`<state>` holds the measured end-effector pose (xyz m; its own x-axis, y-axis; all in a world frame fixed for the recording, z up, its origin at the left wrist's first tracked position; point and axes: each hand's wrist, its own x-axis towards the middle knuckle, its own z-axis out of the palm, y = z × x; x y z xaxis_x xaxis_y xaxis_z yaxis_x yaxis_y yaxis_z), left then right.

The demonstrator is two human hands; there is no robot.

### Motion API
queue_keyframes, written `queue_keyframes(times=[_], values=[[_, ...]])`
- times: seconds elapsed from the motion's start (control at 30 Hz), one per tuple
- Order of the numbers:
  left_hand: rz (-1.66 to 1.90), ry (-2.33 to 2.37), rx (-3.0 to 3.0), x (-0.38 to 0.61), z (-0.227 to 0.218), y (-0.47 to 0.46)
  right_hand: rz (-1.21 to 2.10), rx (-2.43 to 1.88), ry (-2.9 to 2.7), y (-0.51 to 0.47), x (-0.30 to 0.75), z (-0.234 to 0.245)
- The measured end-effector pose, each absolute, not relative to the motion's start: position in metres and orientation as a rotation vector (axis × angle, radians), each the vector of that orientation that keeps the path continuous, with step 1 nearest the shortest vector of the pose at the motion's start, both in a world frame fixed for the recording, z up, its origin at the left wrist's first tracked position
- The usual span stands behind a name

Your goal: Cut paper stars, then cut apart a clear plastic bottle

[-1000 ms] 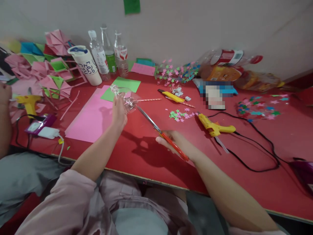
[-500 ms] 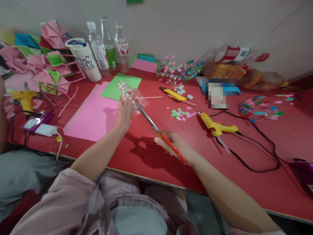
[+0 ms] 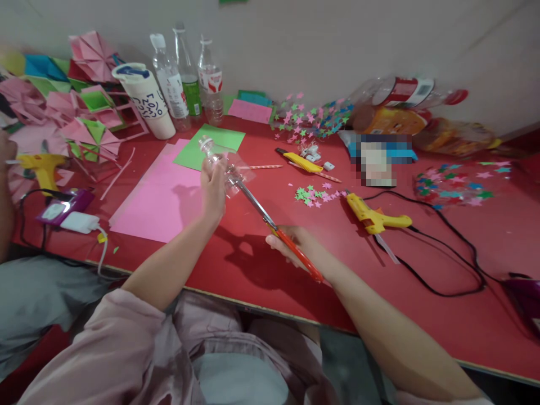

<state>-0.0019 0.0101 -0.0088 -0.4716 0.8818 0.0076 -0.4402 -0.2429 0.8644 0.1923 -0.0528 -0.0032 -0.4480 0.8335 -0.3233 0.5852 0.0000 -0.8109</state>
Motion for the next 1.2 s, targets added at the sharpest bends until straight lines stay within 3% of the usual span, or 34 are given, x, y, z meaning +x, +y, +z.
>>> queue_keyframes(times=[1.2], values=[[1.924, 0.998, 0.753, -0.002, -0.010, 0.012, 1.588, -1.506, -1.911, -0.057, 0.188, 0.007]])
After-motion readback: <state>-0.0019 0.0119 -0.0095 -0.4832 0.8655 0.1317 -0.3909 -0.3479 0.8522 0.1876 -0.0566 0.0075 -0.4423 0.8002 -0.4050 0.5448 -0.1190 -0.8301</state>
